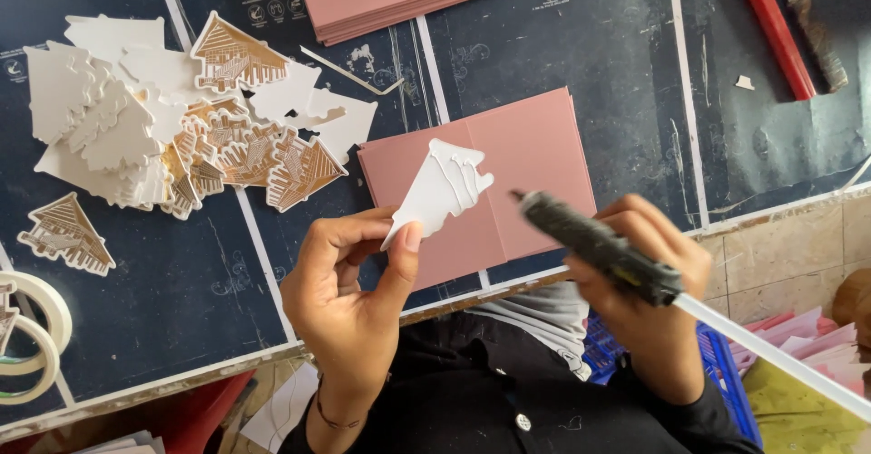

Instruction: The person uses a hot glue gun to apply adhesive to white paper cutouts shaped like houses and presses them onto pink folded cards. They repeat this process, handling stacks of cards and cutouts, and placing the finished items on the work surface.

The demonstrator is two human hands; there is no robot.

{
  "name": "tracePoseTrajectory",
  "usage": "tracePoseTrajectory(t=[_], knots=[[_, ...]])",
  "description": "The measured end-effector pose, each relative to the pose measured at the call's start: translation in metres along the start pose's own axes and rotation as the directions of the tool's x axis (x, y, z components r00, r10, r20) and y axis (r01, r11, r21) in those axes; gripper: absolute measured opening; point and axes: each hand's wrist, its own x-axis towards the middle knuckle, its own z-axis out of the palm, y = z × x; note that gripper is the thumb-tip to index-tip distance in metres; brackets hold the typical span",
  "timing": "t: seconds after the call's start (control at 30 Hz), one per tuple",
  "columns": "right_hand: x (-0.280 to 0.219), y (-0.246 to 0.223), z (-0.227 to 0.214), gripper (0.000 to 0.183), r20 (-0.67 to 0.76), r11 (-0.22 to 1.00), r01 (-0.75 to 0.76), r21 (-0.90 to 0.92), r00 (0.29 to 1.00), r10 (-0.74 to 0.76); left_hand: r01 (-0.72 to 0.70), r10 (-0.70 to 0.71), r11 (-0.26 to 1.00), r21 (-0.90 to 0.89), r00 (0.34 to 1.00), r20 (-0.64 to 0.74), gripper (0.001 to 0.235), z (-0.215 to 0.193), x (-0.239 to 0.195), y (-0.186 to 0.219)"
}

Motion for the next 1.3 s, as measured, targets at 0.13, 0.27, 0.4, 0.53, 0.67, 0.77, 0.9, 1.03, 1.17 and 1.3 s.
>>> tracePoseTrajectory(t=[0.13, 0.27, 0.4, 0.53, 0.67, 0.77, 0.9, 1.03, 1.17, 1.3], knots=[[-0.002, 0.038, -0.008, 0.014, -0.169, 0.967, -0.215, 0.134, 0.957, 0.236, 0.068, -0.067, 0.993, -0.092, 0.998, 0.008, 0.014, 0.000, 0.002, -0.009], [-0.009, 0.131, -0.025, 0.036, -0.252, 0.908, -0.205, -0.365, 0.961, 0.116, 0.090, -0.085, 0.987, -0.134, 0.995, 0.045, 0.014, 0.003, 0.005, -0.019], [-0.014, 0.178, -0.037, 0.044, -0.254, 0.859, -0.290, -0.423, 0.947, 0.195, 0.201, -0.196, 0.961, -0.188, 0.980, 0.046, 0.026, 0.012, 0.003, -0.028], [-0.018, 0.192, -0.046, 0.059, -0.219, 0.826, -0.322, -0.463, 0.944, 0.245, 0.178, -0.168, 0.972, -0.151, 0.983, 0.076, 0.021, 0.021, 0.001, -0.033], [0.002, 0.103, -0.043, 0.065, -0.218, 0.764, -0.133, -0.632, 0.976, -0.010, 0.150, -0.146, 0.985, -0.084, 0.988, 0.051, 0.016, 0.031, -0.004, -0.034], [0.008, 0.052, -0.014, 0.015, -0.271, 0.925, 0.108, -0.365, 0.938, -0.216, 0.193, -0.182, 0.966, -0.171, 0.980, 0.080, 0.013, 0.044, -0.006, -0.033], [0.014, -0.002, 0.034, 0.031, -0.055, 0.927, 0.365, -0.084, 0.927, -0.370, 0.282, -0.247, 0.928, -0.245, 0.955, 0.164, 0.015, 0.060, -0.008, -0.027], [0.028, -0.017, 0.046, 0.013, -0.128, 0.902, 0.428, -0.052, 0.893, -0.432, 0.278, -0.243, 0.924, -0.261, 0.957, 0.159, 0.015, 0.064, -0.009, -0.024], [0.036, -0.017, 0.035, 0.010, -0.207, 0.920, 0.390, -0.049, 0.897, -0.391, 0.219, -0.177, 0.958, -0.184, 0.959, 0.221, 0.023, 0.058, -0.007, -0.018], [0.041, 0.008, 0.027, 0.005, -0.184, 0.976, -0.073, 0.205, 0.977, 0.112, -0.337, 0.255, 0.925, 0.174, 0.892, 0.373, 0.018, 0.055, -0.030, -0.046]])
